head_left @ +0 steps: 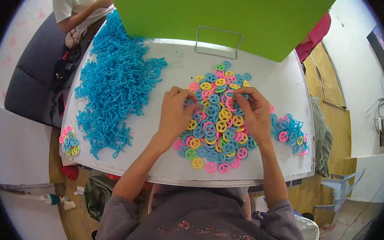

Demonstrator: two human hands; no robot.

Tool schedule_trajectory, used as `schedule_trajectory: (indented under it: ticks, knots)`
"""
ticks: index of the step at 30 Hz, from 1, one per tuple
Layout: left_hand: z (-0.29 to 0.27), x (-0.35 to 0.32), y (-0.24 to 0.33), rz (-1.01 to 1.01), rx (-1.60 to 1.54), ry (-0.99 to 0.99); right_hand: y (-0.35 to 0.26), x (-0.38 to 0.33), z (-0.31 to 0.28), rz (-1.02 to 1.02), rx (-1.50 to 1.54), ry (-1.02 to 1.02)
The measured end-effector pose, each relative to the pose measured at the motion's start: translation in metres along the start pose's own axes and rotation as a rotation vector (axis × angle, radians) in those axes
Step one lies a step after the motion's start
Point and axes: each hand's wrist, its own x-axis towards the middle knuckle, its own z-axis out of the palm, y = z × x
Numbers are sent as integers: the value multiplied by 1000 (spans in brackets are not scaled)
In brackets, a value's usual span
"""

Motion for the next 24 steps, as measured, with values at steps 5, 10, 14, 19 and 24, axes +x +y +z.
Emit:
schedule_trajectory:
  ticks: [5,10,14,19,24]
  knots:
    - [-16,3,27,-261,-979,-18,-12,-2,15,69,72,41]
    - [-12,-1,40,-325,-1235,-109,-5,-8,23,-1,59,8]
    - [-12,-1,36,-338,-1242,-112,1,-9,23,-68,-1,15]
    - [-17,0,30,-429,-1326,-169,2,-7,20,-133,-192,-52]
    - [-12,1,24,-420,-1302,-192,0,-9,22,-97,-175,-52]
